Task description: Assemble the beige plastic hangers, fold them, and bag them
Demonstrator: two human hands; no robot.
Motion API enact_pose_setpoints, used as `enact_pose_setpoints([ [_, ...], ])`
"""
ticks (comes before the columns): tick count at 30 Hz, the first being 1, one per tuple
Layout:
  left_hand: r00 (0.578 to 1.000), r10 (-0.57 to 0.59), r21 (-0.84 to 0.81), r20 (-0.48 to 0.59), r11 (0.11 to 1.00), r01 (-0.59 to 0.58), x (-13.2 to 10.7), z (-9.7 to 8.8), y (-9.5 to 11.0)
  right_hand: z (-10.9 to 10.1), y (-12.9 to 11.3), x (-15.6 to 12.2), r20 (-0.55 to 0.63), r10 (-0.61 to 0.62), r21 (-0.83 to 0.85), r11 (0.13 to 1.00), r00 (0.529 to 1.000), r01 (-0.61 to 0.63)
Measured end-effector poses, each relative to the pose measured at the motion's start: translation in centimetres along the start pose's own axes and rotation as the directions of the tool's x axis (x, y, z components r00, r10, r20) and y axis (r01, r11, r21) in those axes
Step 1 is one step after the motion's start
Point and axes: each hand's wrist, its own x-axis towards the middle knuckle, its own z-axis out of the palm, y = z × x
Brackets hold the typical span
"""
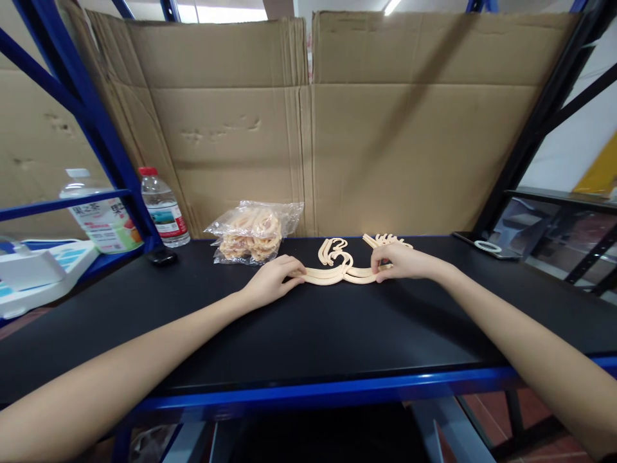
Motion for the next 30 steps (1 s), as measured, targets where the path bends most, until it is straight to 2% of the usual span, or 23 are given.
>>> enact_pose_setpoints([
  [5, 1.0, 0.014, 0.035, -0.011, 0.999, -0.013, -0.2, 0.1, 0.1, -0.3, 0.1, -0.2, -0.018, -0.012, 0.026, 1.0, 1.0, 0.012],
  [12, 0.999, 0.015, 0.041, -0.047, 0.999, -0.013, -0.2, -0.2, 0.6, -0.6, 0.7, -0.3, -0.211, 0.081, 0.086, 0.994, 0.974, -0.065],
  [19, 0.996, -0.029, 0.059, -0.083, 0.998, 0.034, 0.4, -0.8, 1.0, -0.3, 2.0, 0.4, -0.305, 0.084, 0.1, 0.993, 0.949, -0.056],
  [23, 0.987, -0.158, 0.012, -0.01, 0.987, 0.158, 2.8, -0.4, 0.7, -0.1, 2.5, 3.0, -0.351, 0.091, 0.072, 0.995, 0.932, -0.07],
  [25, 0.962, -0.268, 0.035, 0.054, 0.963, 0.266, 4.8, 0.4, 0.2, 0.1, 2.8, 5.0, -0.316, 0.066, 0.029, 0.998, 0.946, -0.06],
  [30, 0.916, -0.398, 0.146, 0.05, 0.91, 0.388, 9.2, 2.7, -1.6, 1.0, 3.1, 9.6, -0.214, 0.029, -0.012, 0.999, 0.976, -0.032],
])
